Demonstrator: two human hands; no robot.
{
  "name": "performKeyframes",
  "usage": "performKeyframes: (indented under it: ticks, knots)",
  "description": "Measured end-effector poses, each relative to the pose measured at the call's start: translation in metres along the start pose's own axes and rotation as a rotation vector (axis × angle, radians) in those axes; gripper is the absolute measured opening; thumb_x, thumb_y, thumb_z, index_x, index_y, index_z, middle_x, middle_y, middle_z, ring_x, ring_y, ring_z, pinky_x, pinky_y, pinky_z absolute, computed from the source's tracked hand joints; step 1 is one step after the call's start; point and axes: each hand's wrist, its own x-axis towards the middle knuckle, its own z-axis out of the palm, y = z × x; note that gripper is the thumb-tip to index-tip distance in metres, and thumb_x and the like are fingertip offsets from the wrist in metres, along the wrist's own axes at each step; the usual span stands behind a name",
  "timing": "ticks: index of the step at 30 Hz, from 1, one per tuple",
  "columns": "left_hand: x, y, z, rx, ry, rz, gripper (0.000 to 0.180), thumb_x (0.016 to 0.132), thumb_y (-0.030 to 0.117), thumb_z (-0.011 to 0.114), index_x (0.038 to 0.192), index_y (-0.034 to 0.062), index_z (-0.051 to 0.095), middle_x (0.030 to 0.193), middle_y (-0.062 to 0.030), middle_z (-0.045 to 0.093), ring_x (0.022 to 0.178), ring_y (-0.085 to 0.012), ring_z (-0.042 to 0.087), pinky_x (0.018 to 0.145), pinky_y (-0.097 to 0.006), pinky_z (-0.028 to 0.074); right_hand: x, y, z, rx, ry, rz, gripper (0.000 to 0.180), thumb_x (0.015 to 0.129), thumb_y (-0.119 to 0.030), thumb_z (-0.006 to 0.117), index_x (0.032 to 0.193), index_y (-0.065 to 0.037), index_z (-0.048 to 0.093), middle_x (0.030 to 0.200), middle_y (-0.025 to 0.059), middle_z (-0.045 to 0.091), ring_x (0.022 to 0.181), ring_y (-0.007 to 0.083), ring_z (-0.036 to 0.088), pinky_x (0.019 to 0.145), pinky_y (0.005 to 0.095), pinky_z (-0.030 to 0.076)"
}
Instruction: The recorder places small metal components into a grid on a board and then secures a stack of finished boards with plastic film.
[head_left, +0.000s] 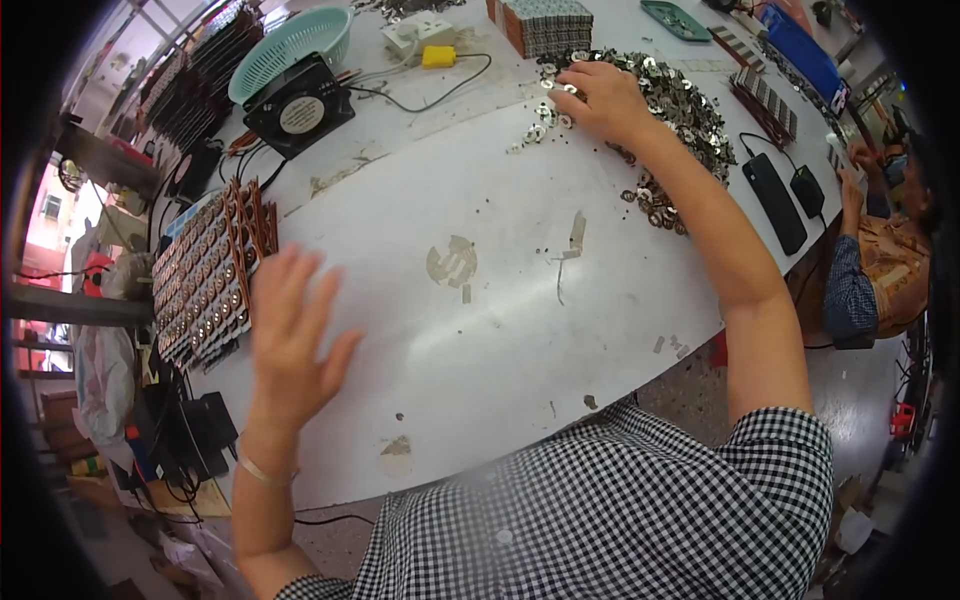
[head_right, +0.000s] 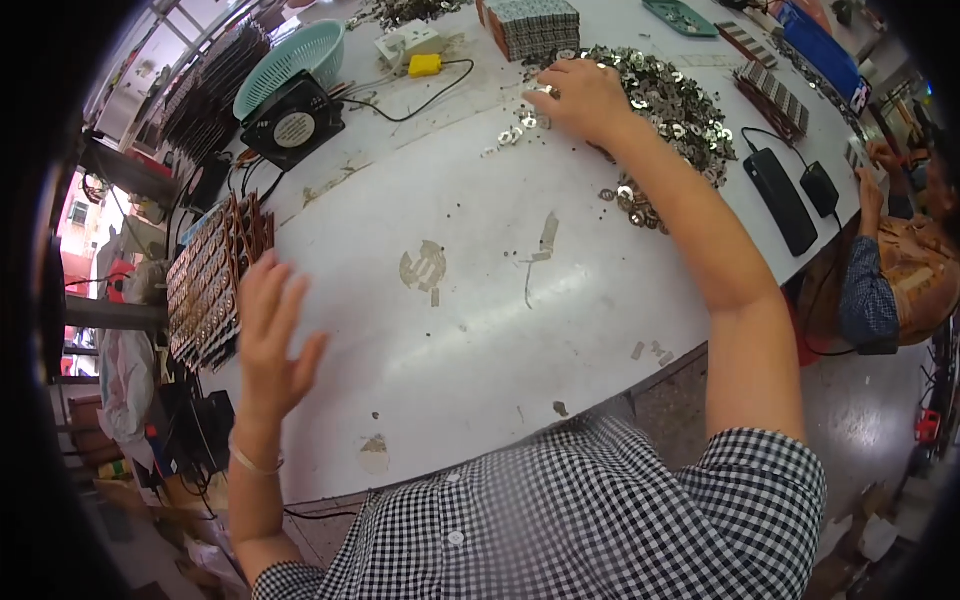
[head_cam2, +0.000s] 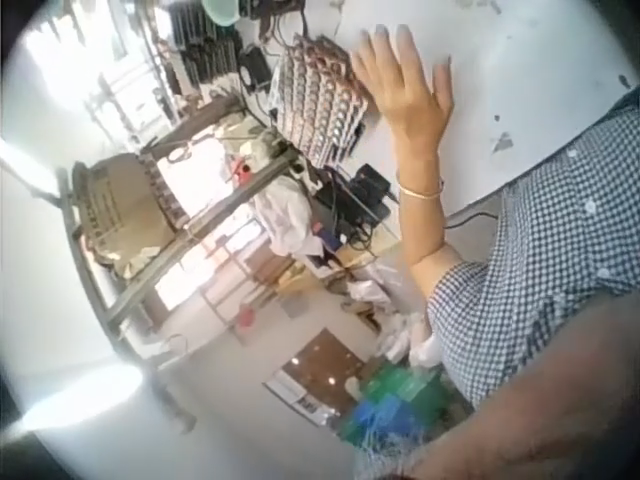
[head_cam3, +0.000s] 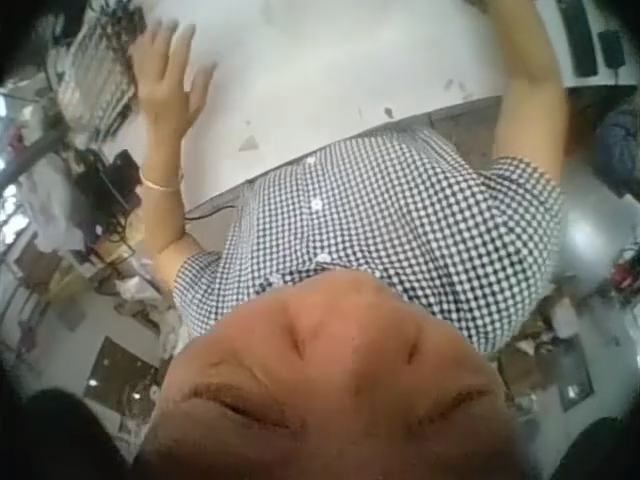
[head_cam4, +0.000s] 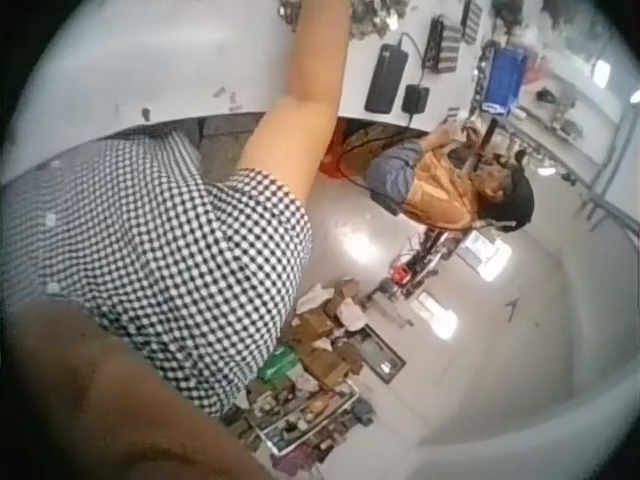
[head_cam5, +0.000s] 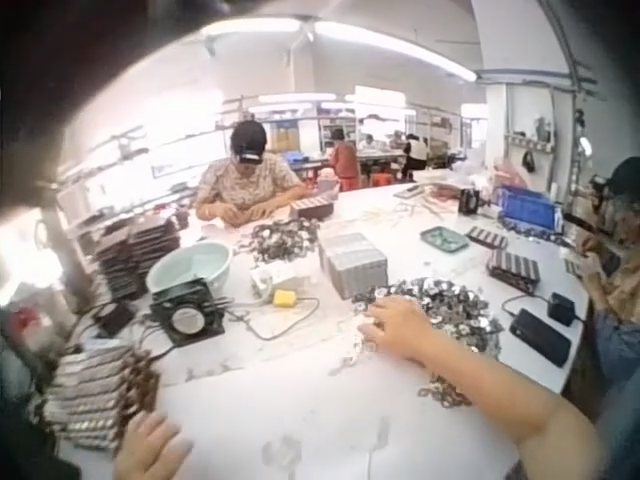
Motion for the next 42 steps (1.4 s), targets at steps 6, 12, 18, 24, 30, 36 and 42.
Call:
performKeyframes:
  ticks: [6, 12, 18, 24, 30, 36, 42]
  knots:
    - [0.069, 0.034, 0.107, -0.030, -0.199, -0.154, 0.085, 0.091, 0.048, 0.067, 0.152, -0.0038, 0.039, 0.157, -0.0307, 0.035, 0.150, -0.0470, 0.028, 0.122, -0.060, 0.017, -0.015, -0.026, -0.042, 0.440, 0.042, 0.046, 0.029, 0.100, -0.027, 0.065, 0.117, -0.005, 0.074, 0.119, 0.0110, 0.073, 0.115, 0.0242, 0.067, 0.099, 0.0350, 0.052]
    - [0.116, 0.087, 0.153, -0.111, -0.130, 0.002, 0.093, 0.090, 0.064, 0.061, 0.148, -0.0069, 0.043, 0.154, -0.0325, 0.038, 0.147, -0.0496, 0.031, 0.119, -0.064, 0.020, -0.061, -0.016, -0.104, 1.089, 0.100, 0.434, 0.041, 0.111, -0.026, 0.044, 0.130, 0.004, 0.064, 0.125, 0.0134, 0.070, 0.112, 0.0222, 0.069, 0.092, 0.0323, 0.055]
    - [0.119, 0.118, 0.148, -0.642, -0.011, 0.237, 0.077, 0.096, 0.052, 0.059, 0.145, -0.0055, 0.047, 0.153, -0.0304, 0.042, 0.144, -0.0472, 0.037, 0.119, -0.057, 0.029, -0.143, -0.006, -0.144, 1.211, 0.001, 0.478, 0.037, 0.110, -0.024, 0.046, 0.125, 0.004, 0.066, 0.120, 0.0125, 0.071, 0.110, 0.0222, 0.069, 0.093, 0.0332, 0.055]
    - [0.104, 0.113, 0.151, -0.041, -0.116, -0.011, 0.087, 0.094, 0.056, 0.061, 0.148, -0.0093, 0.041, 0.154, -0.0330, 0.039, 0.149, -0.0479, 0.029, 0.122, -0.063, 0.017, -0.163, -0.070, -0.135, 0.474, -0.106, 0.023, 0.031, 0.095, -0.003, 0.054, 0.122, 0.004, 0.068, 0.115, 0.0171, 0.072, 0.105, 0.0293, 0.069, 0.094, 0.0369, 0.054]
    - [0.074, 0.197, 0.113, -0.896, -0.346, 0.363, 0.087, 0.093, 0.047, 0.065, 0.153, -0.0082, 0.033, 0.158, -0.0328, 0.033, 0.149, -0.0470, 0.029, 0.124, -0.056, 0.017, -0.177, -0.060, -0.176, 0.538, -0.397, 0.063, 0.028, 0.076, 0.008, 0.050, 0.094, 0.002, 0.070, 0.094, 0.0153, 0.070, 0.089, 0.0276, 0.068, 0.080, 0.0401, 0.054]
    - [0.089, 0.177, 0.130, -0.139, -0.328, -0.059, 0.086, 0.088, 0.045, 0.070, 0.150, -0.0044, 0.038, 0.154, -0.0323, 0.037, 0.148, -0.0477, 0.028, 0.124, -0.060, 0.014, -0.178, -0.058, -0.157, 0.481, -0.031, -0.042, 0.035, 0.078, 0.009, 0.048, 0.103, -0.001, 0.069, 0.103, 0.0132, 0.069, 0.094, 0.0298, 0.067, 0.088, 0.0383, 0.054]
    - [0.083, 0.240, 0.100, -0.812, -0.180, 0.748, 0.055, 0.084, 0.029, 0.074, 0.128, 0.0007, 0.058, 0.130, -0.0227, 0.057, 0.129, -0.0450, 0.049, 0.112, -0.056, 0.035, -0.197, -0.041, -0.235, 0.489, -0.711, 0.139, 0.030, 0.081, 0.005, 0.051, 0.105, -0.002, 0.069, 0.105, 0.0154, 0.068, 0.103, 0.0350, 0.063, 0.087, 0.0420, 0.053]
